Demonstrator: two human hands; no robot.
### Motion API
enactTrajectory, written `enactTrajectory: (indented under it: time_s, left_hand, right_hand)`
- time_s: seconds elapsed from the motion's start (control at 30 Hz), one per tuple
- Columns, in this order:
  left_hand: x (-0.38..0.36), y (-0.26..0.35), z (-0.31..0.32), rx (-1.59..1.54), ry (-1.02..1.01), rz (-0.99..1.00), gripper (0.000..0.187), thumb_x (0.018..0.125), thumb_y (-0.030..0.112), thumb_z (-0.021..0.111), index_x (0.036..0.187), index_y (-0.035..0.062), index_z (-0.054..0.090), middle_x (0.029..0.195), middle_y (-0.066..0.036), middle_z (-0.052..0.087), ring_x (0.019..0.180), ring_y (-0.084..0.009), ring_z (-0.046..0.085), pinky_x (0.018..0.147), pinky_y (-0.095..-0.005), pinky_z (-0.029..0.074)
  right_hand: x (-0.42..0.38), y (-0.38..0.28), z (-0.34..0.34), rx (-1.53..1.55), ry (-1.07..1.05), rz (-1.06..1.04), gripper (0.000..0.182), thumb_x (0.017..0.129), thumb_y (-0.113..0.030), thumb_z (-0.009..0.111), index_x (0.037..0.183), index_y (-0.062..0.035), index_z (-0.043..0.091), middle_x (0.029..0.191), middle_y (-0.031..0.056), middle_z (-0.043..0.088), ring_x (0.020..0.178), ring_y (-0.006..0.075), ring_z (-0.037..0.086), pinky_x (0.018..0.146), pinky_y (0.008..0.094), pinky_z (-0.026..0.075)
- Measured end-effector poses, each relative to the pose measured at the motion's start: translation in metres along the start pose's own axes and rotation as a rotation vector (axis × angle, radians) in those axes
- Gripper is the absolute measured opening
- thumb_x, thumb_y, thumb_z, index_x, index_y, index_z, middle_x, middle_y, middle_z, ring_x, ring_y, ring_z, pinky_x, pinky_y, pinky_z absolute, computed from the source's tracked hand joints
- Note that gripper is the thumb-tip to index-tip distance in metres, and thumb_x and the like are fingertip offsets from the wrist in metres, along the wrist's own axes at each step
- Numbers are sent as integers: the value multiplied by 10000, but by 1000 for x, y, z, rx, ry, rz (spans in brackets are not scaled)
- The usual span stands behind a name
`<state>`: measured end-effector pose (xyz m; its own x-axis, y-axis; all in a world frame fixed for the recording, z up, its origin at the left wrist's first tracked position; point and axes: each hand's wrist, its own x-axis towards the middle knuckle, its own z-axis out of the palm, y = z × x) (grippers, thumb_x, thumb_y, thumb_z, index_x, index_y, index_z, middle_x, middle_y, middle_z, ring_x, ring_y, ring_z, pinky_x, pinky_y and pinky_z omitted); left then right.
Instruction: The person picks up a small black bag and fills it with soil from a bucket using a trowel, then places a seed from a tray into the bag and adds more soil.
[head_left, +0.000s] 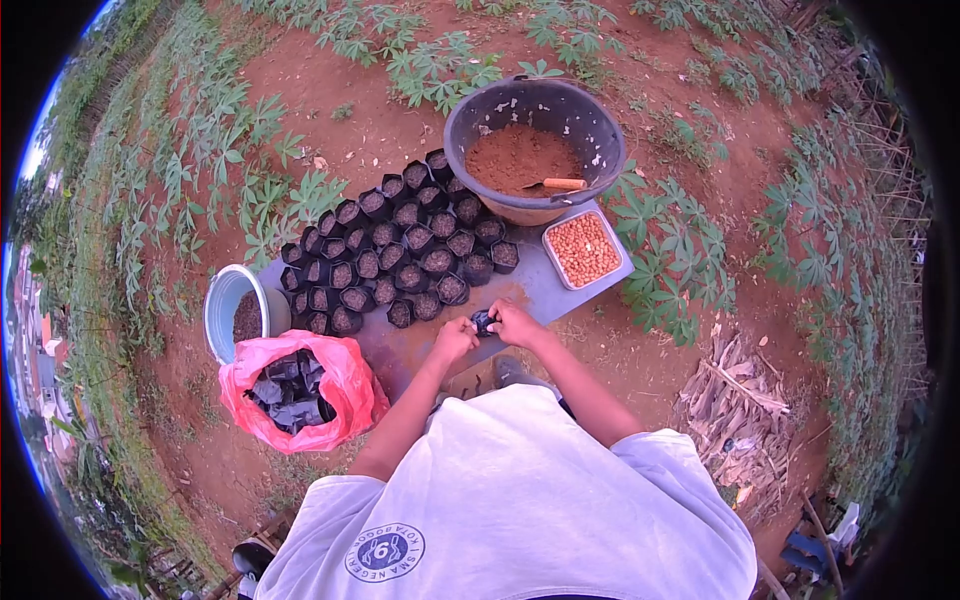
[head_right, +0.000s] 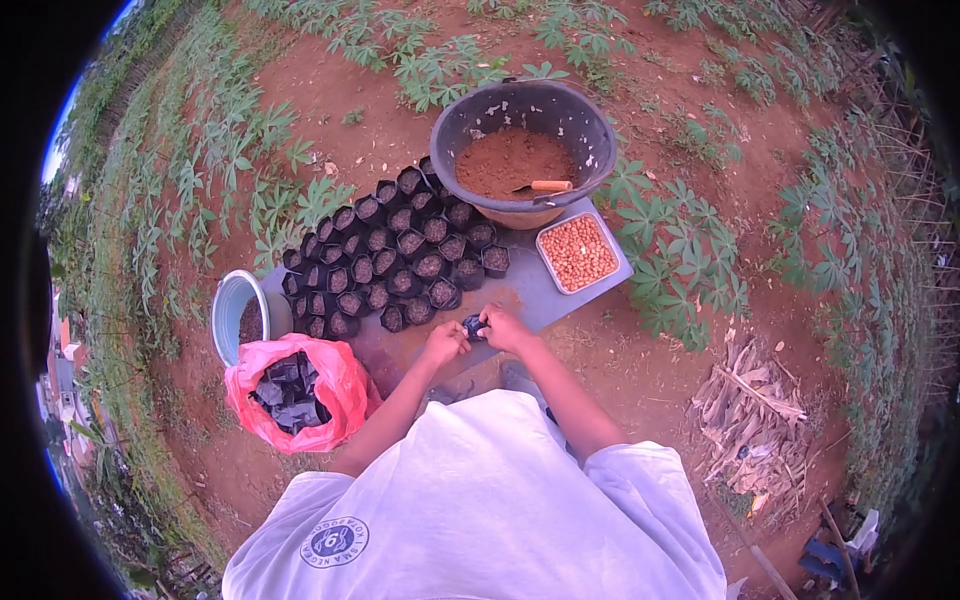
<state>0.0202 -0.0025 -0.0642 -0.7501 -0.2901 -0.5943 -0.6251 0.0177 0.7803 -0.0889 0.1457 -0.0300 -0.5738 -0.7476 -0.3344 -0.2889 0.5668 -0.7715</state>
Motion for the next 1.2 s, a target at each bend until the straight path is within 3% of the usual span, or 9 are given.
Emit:
enactTrajectory:
  time_s: [0.03, 0.1, 0.23, 0.3, 0.43, 0.57, 0.73, 1.13, 1.2]
  left_hand:
    - [3, -3, -1, -30, -51, 0, 128, 870, 153, 622, 816, 37, 611, 682, -68, 679, 626, -107, 633, 592, -281, 492]
    - [10, -7, 0, 31, -66, 8, 141, 866, 160, 630, 811, 30, 613, 677, -71, 681, 603, -113, 632, 583, -279, 496]
    - [19, -4, -7, 44, -148, -30, 156, 856, 169, 650, 811, 23, 621, 661, -74, 682, 557, -126, 623, 551, -287, 495]
    - [15, 12, -12, 137, -154, -66, 152, 843, 158, 650, 786, 21, 618, 660, -83, 683, 563, -138, 637, 556, -297, 505]
    - [13, 27, -7, 416, -97, -34, 126, 786, 115, 646, 727, 8, 619, 665, -121, 685, 602, -192, 683, 598, -332, 538]
    - [9, 31, -4, 285, -77, -97, 125, 747, 108, 642, 705, -8, 618, 678, -155, 684, 641, -234, 701, 646, -356, 549]
    - [15, 25, 1, 501, 32, 90, 135, 751, 117, 654, 718, -7, 612, 663, -170, 673, 644, -256, 697, 676, -366, 547]
    - [-10, 26, 11, 348, 151, -47, 220, 807, 215, 684, 730, 17, 630, 621, -131, 667, 609, -247, 689, 658, -373, 545]
    - [-9, 30, 11, 339, 178, -59, 218, 809, 222, 686, 740, 22, 635, 668, -147, 677, 656, -271, 693, 681, -388, 544]
  right_hand:
    - [0, 1, 0, -1, 5, 1, 268, 784, -87, 709, 953, -10, 516, 992, 180, 559, 919, 325, 578, 821, 395, 462]
    - [1, 2, 2, -21, -22, 62, 312, 780, -104, 725, 975, -27, 495, 1116, 186, 539, 1060, 351, 551, 899, 408, 442]
    - [9, 3, 4, -64, -26, 68, 331, 785, -128, 723, 991, -32, 481, 1113, 189, 556, 1079, 346, 551, 903, 404, 442]
    - [13, 7, 4, -116, -66, 45, 343, 770, -149, 729, 977, -34, 481, 983, 185, 598, 964, 356, 589, 818, 418, 461]
    - [24, -4, 2, -297, -159, 86, 363, 766, -178, 721, 999, -29, 486, 975, 189, 627, 965, 366, 605, 819, 428, 473]
    - [29, -5, 2, -385, -169, 71, 365, 765, -179, 699, 1021, -9, 502, 1027, 200, 639, 994, 357, 615, 841, 428, 488]
    - [32, 3, 7, -415, -193, 34, 364, 768, -184, 695, 1029, -9, 512, 1037, 207, 643, 997, 351, 621, 843, 427, 492]
    - [40, 12, 0, -353, -253, -6, 298, 771, -245, 732, 934, -60, 564, 966, 166, 664, 903, 313, 641, 761, 389, 495]
    - [47, 8, -8, -325, -315, 31, 273, 761, -234, 726, 884, -5, 644, 905, 203, 679, 877, 322, 659, 777, 411, 509]
